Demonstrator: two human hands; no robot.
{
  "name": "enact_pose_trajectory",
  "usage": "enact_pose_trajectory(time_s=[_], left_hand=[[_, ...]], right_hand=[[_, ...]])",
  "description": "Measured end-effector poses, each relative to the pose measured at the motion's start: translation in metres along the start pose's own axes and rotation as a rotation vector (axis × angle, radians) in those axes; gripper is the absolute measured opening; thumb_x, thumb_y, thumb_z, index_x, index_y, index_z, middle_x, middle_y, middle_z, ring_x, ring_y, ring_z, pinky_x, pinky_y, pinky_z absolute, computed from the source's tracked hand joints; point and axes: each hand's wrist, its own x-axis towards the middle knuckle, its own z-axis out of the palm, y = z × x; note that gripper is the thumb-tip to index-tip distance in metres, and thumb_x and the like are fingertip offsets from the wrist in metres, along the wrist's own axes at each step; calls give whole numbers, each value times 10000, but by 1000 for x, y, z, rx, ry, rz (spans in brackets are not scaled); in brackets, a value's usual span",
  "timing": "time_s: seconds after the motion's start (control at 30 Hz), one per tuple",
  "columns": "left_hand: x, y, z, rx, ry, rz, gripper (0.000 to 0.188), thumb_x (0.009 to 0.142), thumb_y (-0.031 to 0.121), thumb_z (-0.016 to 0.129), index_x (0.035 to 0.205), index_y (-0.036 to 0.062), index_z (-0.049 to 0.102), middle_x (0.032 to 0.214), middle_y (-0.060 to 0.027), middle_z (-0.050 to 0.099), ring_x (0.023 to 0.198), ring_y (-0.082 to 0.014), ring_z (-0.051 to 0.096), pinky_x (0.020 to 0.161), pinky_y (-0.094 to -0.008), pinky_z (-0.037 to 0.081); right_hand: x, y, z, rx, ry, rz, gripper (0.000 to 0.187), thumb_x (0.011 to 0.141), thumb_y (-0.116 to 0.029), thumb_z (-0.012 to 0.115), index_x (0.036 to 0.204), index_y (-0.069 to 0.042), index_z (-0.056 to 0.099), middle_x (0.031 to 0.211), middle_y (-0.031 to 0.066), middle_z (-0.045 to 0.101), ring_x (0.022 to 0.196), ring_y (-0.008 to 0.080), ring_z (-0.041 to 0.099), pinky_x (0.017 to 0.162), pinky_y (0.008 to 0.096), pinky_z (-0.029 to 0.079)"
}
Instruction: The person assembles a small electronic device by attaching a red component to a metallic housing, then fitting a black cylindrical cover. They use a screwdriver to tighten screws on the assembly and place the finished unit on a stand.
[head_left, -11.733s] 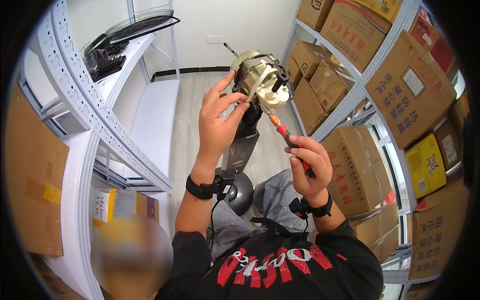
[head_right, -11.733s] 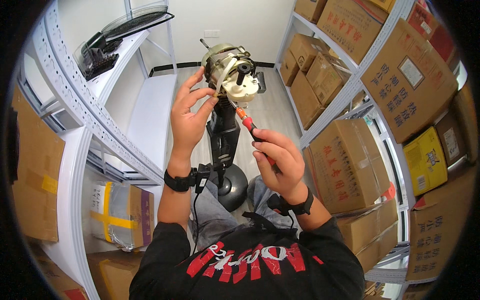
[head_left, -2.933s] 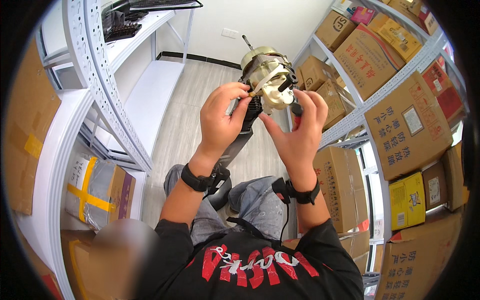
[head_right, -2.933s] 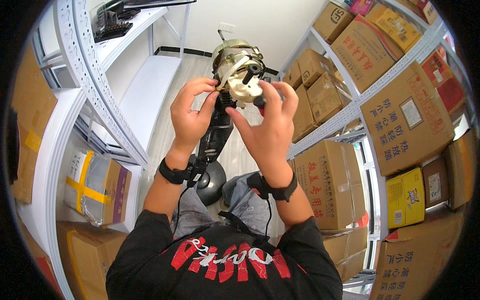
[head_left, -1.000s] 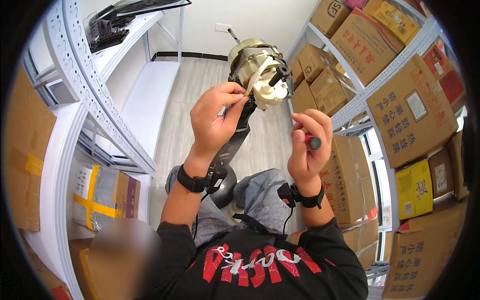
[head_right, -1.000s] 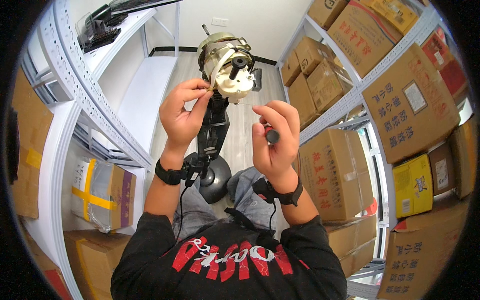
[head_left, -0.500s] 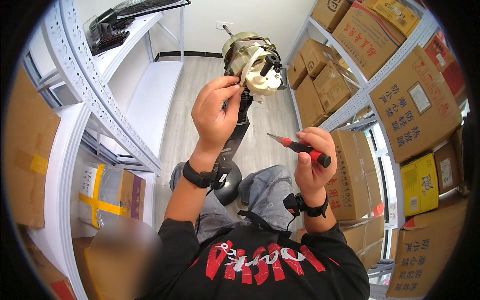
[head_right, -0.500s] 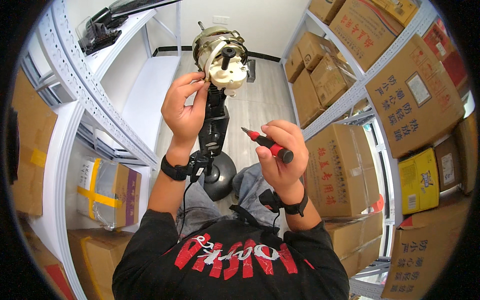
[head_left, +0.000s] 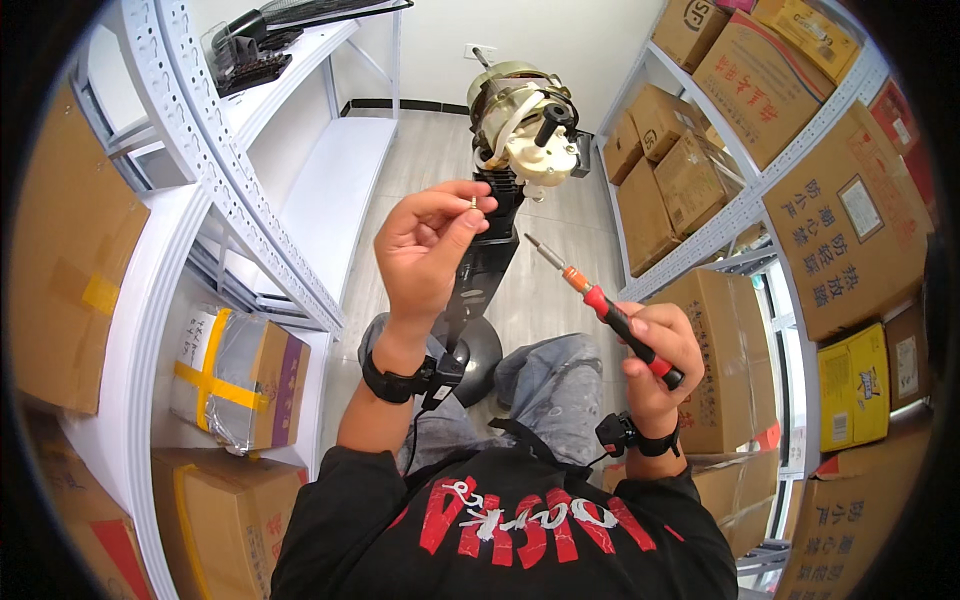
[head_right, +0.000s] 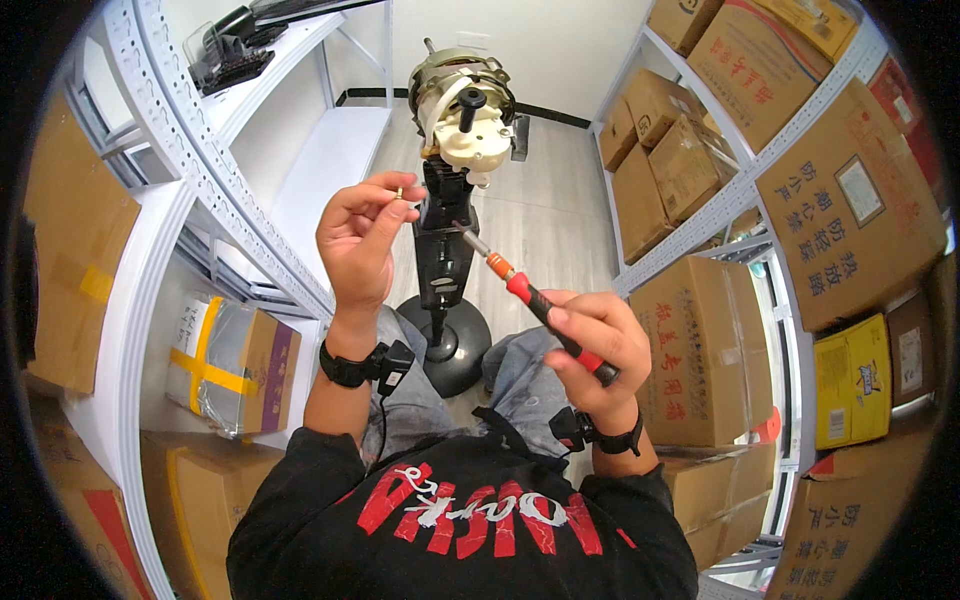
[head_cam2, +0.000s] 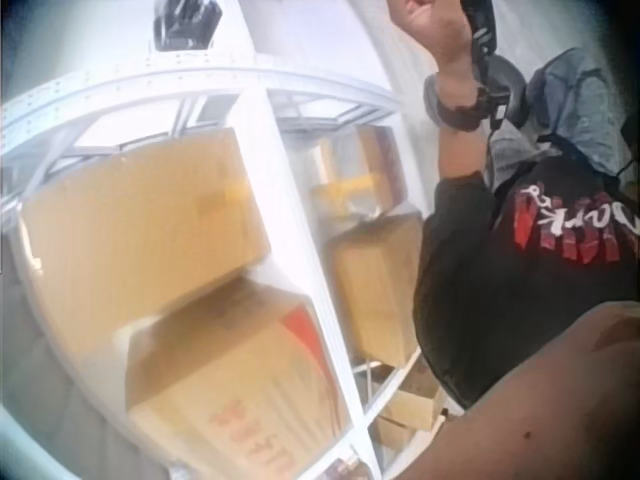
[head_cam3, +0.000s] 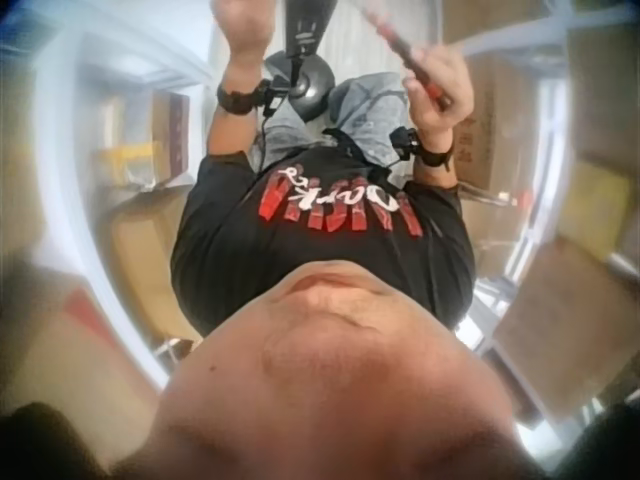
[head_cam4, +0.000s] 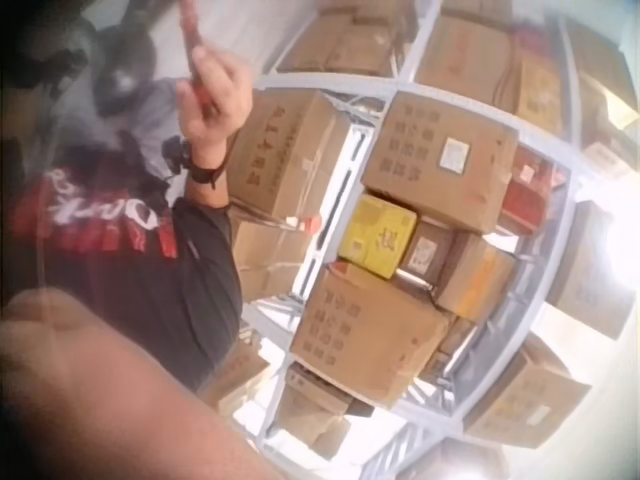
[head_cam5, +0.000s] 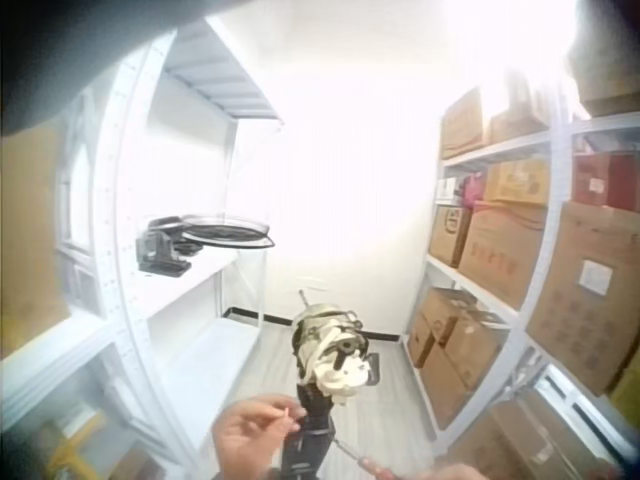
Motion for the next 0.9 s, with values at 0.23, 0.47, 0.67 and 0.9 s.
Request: enact_pose_trajectory(time_s=[0.23,0.47,0.67,0.9], left_hand=[[2,-8,-3,-102,-186,-23,219,814,-138,693,933,31,618,954,-119,638,848,-179,644,782,-284,546],[-1,-13,-3,-146,-312,-75,226,800,-145,701,919,31,623,958,-113,633,860,-183,646,801,-289,553],[0,-9,-3,-48,-337,-80,205,793,-149,704,914,6,644,966,-125,639,870,-188,660,798,-287,565],[6,-4,-11,36,-414,-59,182,778,-150,723,906,-24,692,964,-128,675,861,-174,673,752,-264,572]], right_hand=[[-2,-8,6,74,0,-60,309,856,-66,722,1135,37,633,965,182,588,833,276,638,900,561,574],[0,-9,9,82,52,-59,322,908,-174,709,1125,49,627,962,182,590,881,318,664,875,538,587],[-2,-7,8,73,64,-35,331,919,-205,704,1116,49,628,946,176,598,910,358,682,858,504,592],[-4,-5,5,90,64,1,329,915,-213,715,1106,41,631,970,184,619,953,382,695,835,451,574]])
